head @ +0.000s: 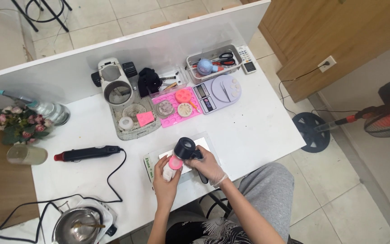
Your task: The recorder is preparing candles by melting wax, using a heat gun to smooth surfaces, and cleaning the workstation.
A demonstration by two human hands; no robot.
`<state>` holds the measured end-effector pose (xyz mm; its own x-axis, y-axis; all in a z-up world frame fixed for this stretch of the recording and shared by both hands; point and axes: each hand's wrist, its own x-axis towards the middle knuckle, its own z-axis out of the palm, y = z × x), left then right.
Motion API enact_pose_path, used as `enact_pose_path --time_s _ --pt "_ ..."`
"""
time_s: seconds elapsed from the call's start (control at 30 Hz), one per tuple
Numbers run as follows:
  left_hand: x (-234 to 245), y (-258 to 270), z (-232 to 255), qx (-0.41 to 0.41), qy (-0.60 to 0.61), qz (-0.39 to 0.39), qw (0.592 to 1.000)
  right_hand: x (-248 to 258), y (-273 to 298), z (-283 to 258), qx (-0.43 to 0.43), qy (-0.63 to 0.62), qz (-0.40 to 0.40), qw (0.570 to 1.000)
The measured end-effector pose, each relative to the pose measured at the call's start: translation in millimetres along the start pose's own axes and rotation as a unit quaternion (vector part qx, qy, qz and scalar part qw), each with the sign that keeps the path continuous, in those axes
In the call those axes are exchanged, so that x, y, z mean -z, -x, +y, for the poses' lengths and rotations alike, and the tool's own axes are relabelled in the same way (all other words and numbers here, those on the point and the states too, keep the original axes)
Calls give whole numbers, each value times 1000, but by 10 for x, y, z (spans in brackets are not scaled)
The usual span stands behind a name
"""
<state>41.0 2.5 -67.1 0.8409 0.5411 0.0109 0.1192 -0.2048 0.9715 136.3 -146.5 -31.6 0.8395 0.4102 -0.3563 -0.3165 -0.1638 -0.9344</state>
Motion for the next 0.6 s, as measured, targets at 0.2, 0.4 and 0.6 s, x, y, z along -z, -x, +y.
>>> enact_pose_path --time_s 0.2,0.4,0.6 --pt "-42 -40 -124 28 25 1 999 -31 -27 -97 7 108 3 994" --pt "-31 -10 63 62 1 14 998 -16 -7 -126 18 115 -14 993" --pt "-62 -2 39 34 -3 30 999 13 -38 -153 -1 99 -11 995"
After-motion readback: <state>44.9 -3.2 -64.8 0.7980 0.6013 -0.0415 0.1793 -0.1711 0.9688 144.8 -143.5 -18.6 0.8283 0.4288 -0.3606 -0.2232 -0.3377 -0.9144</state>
